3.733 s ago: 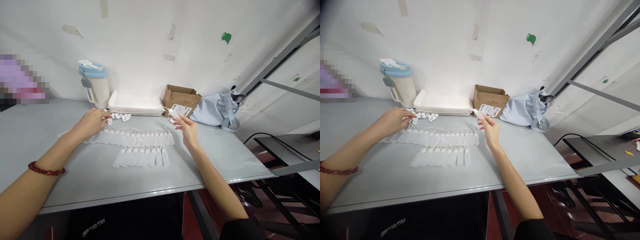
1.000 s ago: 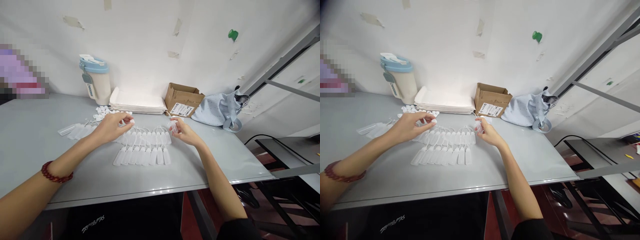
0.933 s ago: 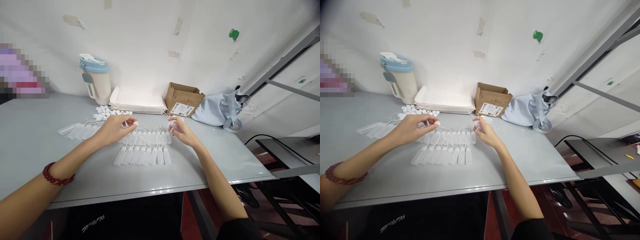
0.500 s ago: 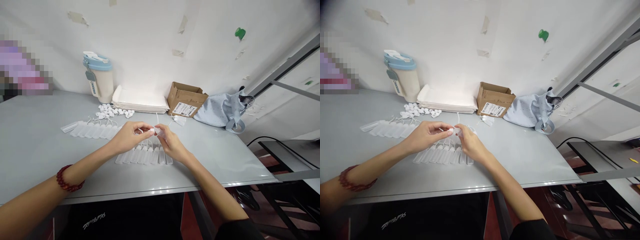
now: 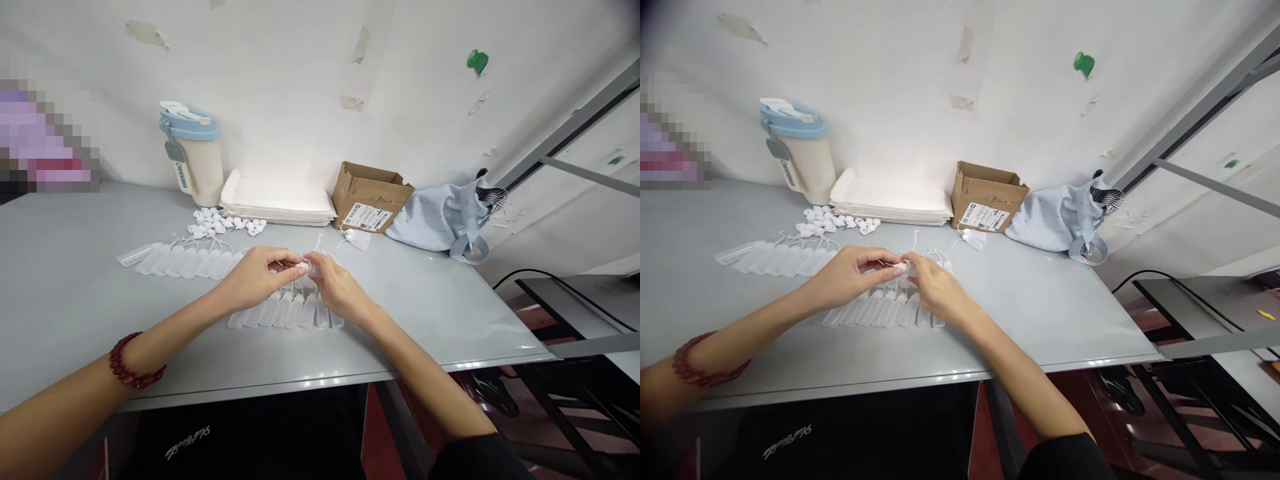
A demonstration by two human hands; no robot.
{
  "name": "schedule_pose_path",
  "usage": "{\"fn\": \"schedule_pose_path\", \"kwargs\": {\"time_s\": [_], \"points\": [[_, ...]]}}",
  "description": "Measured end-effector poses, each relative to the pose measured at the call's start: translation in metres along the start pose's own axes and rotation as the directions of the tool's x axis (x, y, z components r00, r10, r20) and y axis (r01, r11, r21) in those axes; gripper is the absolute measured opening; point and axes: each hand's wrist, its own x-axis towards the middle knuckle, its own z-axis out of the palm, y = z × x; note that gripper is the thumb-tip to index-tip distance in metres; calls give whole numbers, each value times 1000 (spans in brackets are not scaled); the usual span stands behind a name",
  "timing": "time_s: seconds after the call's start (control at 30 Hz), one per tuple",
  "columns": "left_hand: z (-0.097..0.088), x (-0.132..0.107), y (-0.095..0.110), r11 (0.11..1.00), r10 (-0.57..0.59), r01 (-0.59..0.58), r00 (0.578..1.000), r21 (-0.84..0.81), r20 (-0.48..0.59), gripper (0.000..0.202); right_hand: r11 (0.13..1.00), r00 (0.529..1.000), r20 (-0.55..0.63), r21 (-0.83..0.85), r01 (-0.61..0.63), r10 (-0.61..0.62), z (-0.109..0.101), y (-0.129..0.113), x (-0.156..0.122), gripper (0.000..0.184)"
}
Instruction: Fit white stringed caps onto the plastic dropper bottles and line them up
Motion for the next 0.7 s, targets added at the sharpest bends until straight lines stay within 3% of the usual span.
{"fn": "schedule_pose_path", "kwargs": {"time_s": [0.13,0.37,0.5,0.7], "points": [[-2,0,-1,999,31,-31,1000,22,4,26,997,1000,12,79,-8,7,-2,-5,0,41],[-5,0,3,996,84,-83,996,25,-25,24,951,986,63,260,-164,153,-11,-17,2,29],[-7,0,3,999,-19,19,1000,-44,-3,24,944,985,48,281,-175,168,-11,-17,3,25],[-8,1,7,985,-140,142,990,-95,21,28,968,983,-9,179,-178,183,-8,-16,2,24]]}}
